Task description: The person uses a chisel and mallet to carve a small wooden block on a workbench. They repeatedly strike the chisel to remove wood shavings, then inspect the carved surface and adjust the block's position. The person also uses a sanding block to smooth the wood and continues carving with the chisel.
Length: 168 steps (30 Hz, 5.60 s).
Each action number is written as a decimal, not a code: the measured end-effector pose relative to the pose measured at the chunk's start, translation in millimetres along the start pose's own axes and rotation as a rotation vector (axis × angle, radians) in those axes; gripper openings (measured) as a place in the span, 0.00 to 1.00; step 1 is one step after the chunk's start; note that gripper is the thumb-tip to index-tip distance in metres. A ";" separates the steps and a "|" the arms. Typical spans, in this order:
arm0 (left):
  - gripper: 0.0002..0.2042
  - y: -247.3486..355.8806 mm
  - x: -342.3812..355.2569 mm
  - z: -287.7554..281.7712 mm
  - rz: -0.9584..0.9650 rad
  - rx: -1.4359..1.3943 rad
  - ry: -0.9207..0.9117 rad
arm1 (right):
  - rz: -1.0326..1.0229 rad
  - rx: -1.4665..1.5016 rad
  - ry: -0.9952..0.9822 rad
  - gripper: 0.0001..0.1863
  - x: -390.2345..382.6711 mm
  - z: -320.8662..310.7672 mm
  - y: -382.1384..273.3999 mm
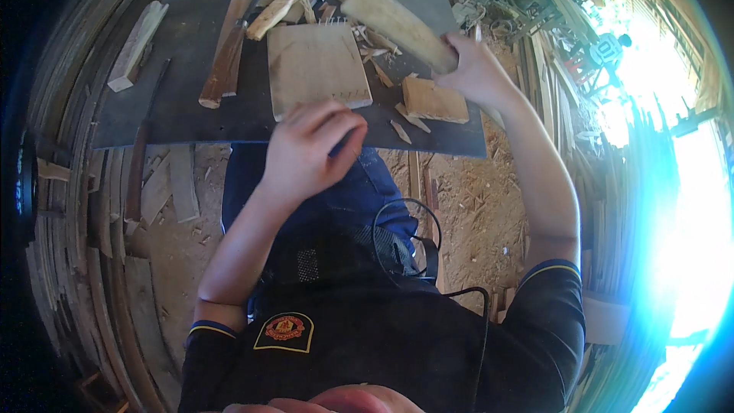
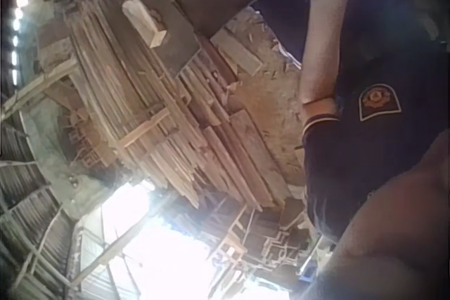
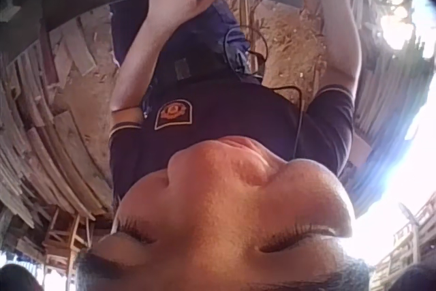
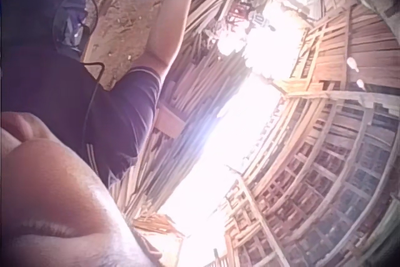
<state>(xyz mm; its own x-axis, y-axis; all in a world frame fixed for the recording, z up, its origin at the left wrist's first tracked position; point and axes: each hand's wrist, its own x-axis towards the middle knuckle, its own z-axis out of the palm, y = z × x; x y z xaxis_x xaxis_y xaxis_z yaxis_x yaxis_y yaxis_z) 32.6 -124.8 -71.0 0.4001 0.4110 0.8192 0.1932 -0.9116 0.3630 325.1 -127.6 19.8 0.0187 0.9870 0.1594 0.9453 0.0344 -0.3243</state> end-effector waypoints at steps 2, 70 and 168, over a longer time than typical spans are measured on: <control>0.06 4.8 -0.3 4.4 -0.020 -0.047 -0.066 | -0.005 -0.004 -0.010 0.29 -11.3 4.0 12.3; 0.21 -100.9 2.8 -53.3 -0.071 0.223 0.108 | 0.454 1.297 0.156 0.18 -47.5 86.7 -36.5; 0.23 6.6 49.3 114.1 -0.553 -0.453 -0.305 | 0.271 0.479 0.597 0.46 -196.6 30.6 -17.6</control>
<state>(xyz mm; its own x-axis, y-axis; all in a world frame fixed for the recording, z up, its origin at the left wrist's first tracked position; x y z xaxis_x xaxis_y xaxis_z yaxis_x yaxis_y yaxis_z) 155.8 -109.1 -78.9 0.5939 0.7330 0.3316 0.0778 -0.4625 0.8832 294.8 -317.5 -34.3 0.5250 0.7257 0.4448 0.6437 0.0034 -0.7653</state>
